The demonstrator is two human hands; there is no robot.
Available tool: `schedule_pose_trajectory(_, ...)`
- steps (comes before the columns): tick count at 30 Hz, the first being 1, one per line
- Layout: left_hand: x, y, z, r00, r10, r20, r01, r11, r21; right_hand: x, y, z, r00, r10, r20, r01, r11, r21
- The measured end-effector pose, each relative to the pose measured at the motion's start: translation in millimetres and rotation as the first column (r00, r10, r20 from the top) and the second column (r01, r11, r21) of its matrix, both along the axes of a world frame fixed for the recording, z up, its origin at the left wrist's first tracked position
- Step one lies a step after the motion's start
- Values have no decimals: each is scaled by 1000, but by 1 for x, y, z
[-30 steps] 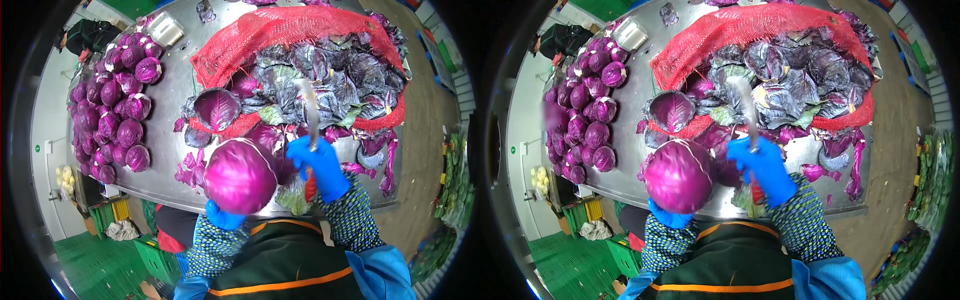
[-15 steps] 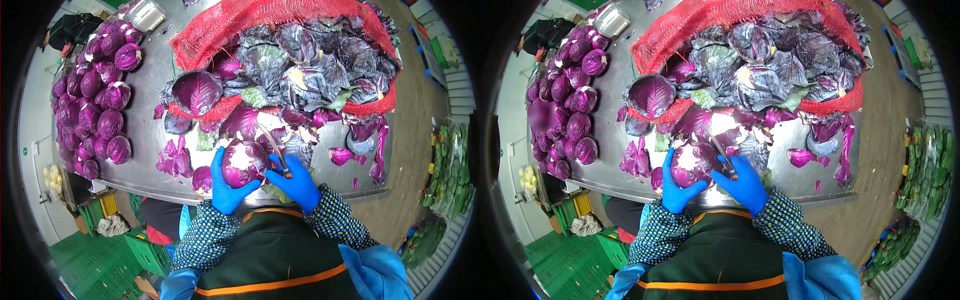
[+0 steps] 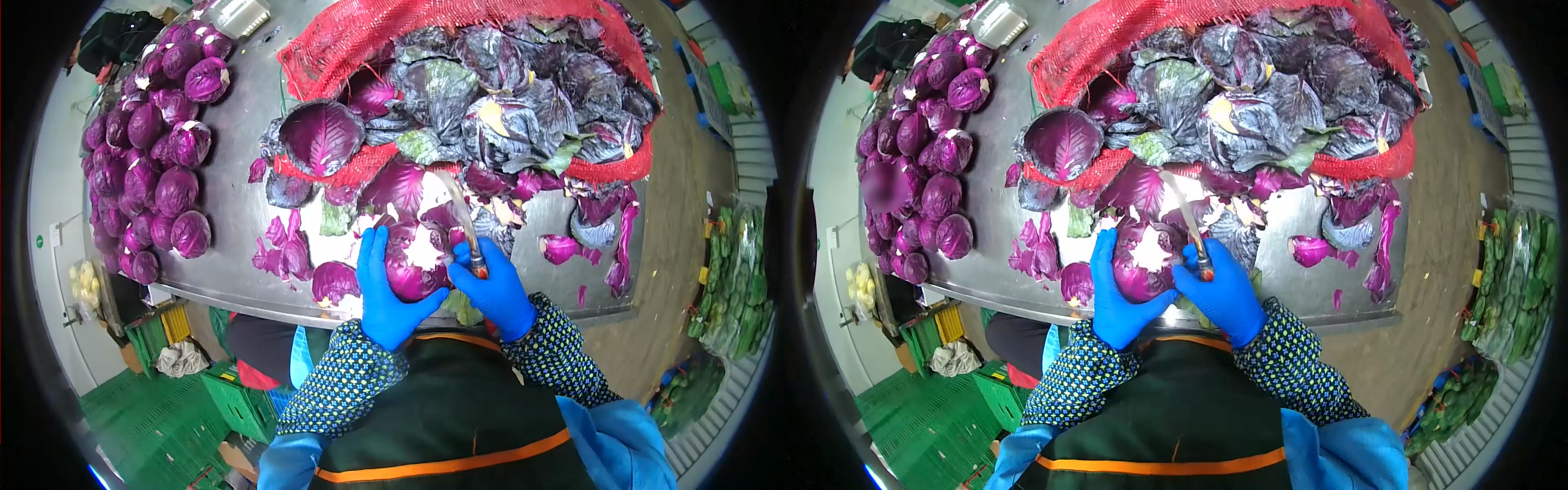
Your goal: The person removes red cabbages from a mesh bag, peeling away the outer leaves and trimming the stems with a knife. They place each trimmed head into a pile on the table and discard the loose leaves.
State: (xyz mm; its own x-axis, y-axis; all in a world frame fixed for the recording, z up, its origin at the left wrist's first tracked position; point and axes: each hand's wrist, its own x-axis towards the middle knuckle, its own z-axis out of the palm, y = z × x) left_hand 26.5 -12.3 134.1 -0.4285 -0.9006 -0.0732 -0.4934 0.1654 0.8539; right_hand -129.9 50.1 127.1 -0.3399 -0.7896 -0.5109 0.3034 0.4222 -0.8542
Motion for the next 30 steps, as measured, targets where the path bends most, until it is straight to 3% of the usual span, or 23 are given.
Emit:
schedule_pose_trajectory(2, -5, -3, 5, 1000, -13, 28, 14, 1000, -27, -8, -11, 4, 973, 172, -156, -170, 985, 27)
schedule_pose_trajectory(3, -7, -3, 7, 997, -44, 60, 48, 997, -68, -16, -17, 12, 944, 295, -146, -281, 953, 111)
schedule_pose_trajectory(6, -11, 0, 13, 991, -89, 101, 100, 989, -110, -23, -14, 4, 918, 351, -184, -343, 936, 75)
schedule_pose_trajectory(7, -11, 2, 13, 983, -120, 138, 138, 981, -133, -26, -10, 7, 885, 394, -248, -351, 915, 201)
schedule_pose_trajectory(8, -12, 3, 13, 973, -149, 174, 177, 972, -156, -25, -6, 3, 885, 392, -250, -348, 915, 201)
schedule_pose_trajectory(10, -11, 4, 12, 975, -142, 171, 171, 970, -174, -20, 11, -17, 978, 191, -81, -188, 981, 35)
schedule_pose_trajectory(12, -4, 1, 9, 995, -57, 78, 62, 996, -57, -14, 20, -17, 972, 185, -145, -182, 983, 30)
schedule_pose_trajectory(13, -5, 1, 9, 999, -3, 41, 3, 1000, -4, -12, 22, -10, 954, 171, -245, -181, 983, -19)
schedule_pose_trajectory(15, -6, 2, 6, 998, 40, 41, -40, 999, 3, -9, 22, -3, 751, 144, -644, -341, 920, -192)
schedule_pose_trajectory(16, -8, 3, 6, 996, 82, 32, -83, 996, 20, -7, 22, 6, 752, 138, -645, -338, 920, -197)
schedule_pose_trajectory(18, -13, 4, 7, 995, 77, 61, -76, 997, -14, -3, 20, 31, 661, 309, -684, -433, 901, -11)
schedule_pose_trajectory(20, -15, 6, 5, 993, 78, 85, -74, 996, -45, -3, 17, 28, 646, 331, -687, -436, 900, 24)
schedule_pose_trajectory(23, -16, 7, 9, 995, 61, 82, -59, 998, -24, -10, 14, -3, 748, 166, -643, -272, 960, -69)
schedule_pose_trajectory(26, -16, 9, 7, 991, 69, 118, -63, 997, -50, -24, 12, -9, 762, 148, -630, -319, 933, -167)
schedule_pose_trajectory(27, -16, 10, 8, 990, 65, 122, -60, 997, -42, -16, 12, -7, 821, 115, -560, -246, 955, -166)
schedule_pose_trajectory(28, -17, 10, 11, 989, 55, 140, -52, 998, -25, -10, 10, -2, 822, 116, -557, -242, 958, -157)
schedule_pose_trajectory(30, -21, 9, 11, 988, 46, 150, -44, 999, -16, -8, 0, 10, 933, 157, -325, -145, 988, 60)
